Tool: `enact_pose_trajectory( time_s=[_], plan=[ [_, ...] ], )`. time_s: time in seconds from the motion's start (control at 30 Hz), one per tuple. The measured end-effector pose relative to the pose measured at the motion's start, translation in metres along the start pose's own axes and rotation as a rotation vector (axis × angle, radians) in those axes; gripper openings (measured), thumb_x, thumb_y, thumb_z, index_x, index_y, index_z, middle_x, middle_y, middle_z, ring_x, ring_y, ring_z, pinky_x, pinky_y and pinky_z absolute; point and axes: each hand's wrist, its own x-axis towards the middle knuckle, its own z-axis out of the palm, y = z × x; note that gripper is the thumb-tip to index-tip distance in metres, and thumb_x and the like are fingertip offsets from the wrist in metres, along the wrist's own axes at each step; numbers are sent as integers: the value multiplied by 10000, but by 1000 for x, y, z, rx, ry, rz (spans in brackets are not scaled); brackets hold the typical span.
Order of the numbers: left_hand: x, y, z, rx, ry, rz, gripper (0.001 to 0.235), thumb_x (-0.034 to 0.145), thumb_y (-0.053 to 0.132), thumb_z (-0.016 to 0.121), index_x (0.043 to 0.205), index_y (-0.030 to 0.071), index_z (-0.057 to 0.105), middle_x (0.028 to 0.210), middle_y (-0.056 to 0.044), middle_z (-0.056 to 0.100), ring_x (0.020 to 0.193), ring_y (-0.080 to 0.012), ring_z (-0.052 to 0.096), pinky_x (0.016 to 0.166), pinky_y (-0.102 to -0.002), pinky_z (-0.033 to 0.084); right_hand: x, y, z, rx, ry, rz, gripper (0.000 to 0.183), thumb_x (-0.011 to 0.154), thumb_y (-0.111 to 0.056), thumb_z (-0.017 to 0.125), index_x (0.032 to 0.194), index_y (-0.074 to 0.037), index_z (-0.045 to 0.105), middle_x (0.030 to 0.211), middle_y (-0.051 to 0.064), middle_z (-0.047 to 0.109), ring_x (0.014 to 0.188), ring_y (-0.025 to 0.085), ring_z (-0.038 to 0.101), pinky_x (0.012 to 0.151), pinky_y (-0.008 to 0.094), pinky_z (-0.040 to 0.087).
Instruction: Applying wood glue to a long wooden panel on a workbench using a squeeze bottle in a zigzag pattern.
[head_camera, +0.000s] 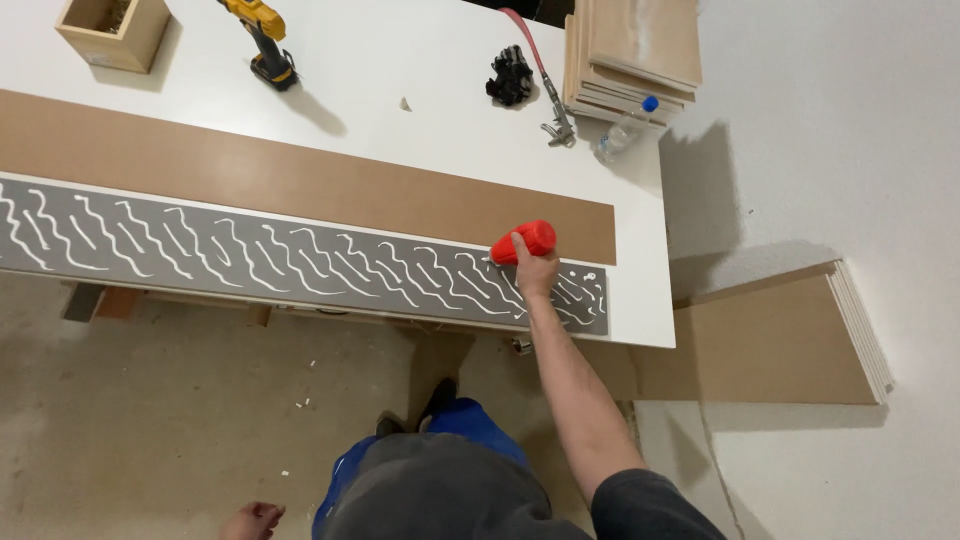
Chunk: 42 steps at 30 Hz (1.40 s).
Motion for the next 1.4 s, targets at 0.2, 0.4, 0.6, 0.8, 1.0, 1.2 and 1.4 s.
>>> enact_pose_trajectory(
  time_s=[0.2, 0.4, 0.6, 0.8, 1.0, 1.2, 1.4],
  plan=[
    [-20, -4, 3, 103, 29, 10, 417, 920, 449, 752, 1139, 106, 839, 976, -65, 877, 812, -197, 782, 806, -311, 573, -15, 2, -27, 107, -84, -223, 321, 764, -397, 854, 976, -173, 763, 936, 0, 773, 905, 177, 720, 949, 345, 554],
    [-84, 46, -13, -108, 50, 57, 320, 957, 321, 725, 1091, 43, 810, 859, -104, 765, 727, -205, 656, 623, -325, 521, -46, 25, -34, 47, -184, -32, 406, 716, -440, 856, 973, -144, 750, 887, 10, 758, 854, 186, 726, 863, 321, 562],
    [-80, 86, -22, -103, 62, 169, 311, 944, 309, 697, 1052, 33, 792, 840, -91, 753, 731, -202, 641, 674, -334, 510, -39, 34, -17, 96, -204, -132, 352, 752, -381, 866, 956, -114, 763, 896, 29, 770, 868, 196, 730, 886, 326, 573],
    [-92, 121, -34, 23, 75, 231, 434, 932, 402, 676, 1189, 63, 761, 1022, -99, 829, 853, -214, 761, 722, -336, 563, -39, 10, -16, 37, -352, -343, 209, 810, -283, 828, 959, -138, 808, 960, 17, 808, 907, 174, 756, 965, 327, 557],
    [-98, 137, -55, 209, 123, 266, 461, 911, 502, 680, 1182, 138, 763, 1179, -47, 811, 1085, -231, 767, 916, -348, 571, -38, 3, -44, 102, -259, -432, 454, 817, -255, 848, 1193, -62, 681, 1181, 104, 725, 1094, 252, 705, 1013, 348, 560],
    [-173, 240, -93, 137, 93, 632, 337, 878, 435, 735, 1141, 232, 793, 1096, 34, 830, 1018, -119, 787, 913, -273, 570, -82, -7, 5, 875, -224, 495, 617, 787, -510, 790, 1203, -99, 593, 1016, 113, 707, 846, 253, 693, 559, 303, 526],
    [-260, 329, -144, -124, 84, 1658, 822, 733, 269, 925, 1457, 97, 574, 1410, -205, 614, 1304, -407, 562, 1072, -513, 472, -205, -76, 103, 829, -494, 921, 807, 814, -644, 786, 1274, -73, 449, 1047, 32, 572, 828, 158, 615, 634, 252, 582]
  ],
)
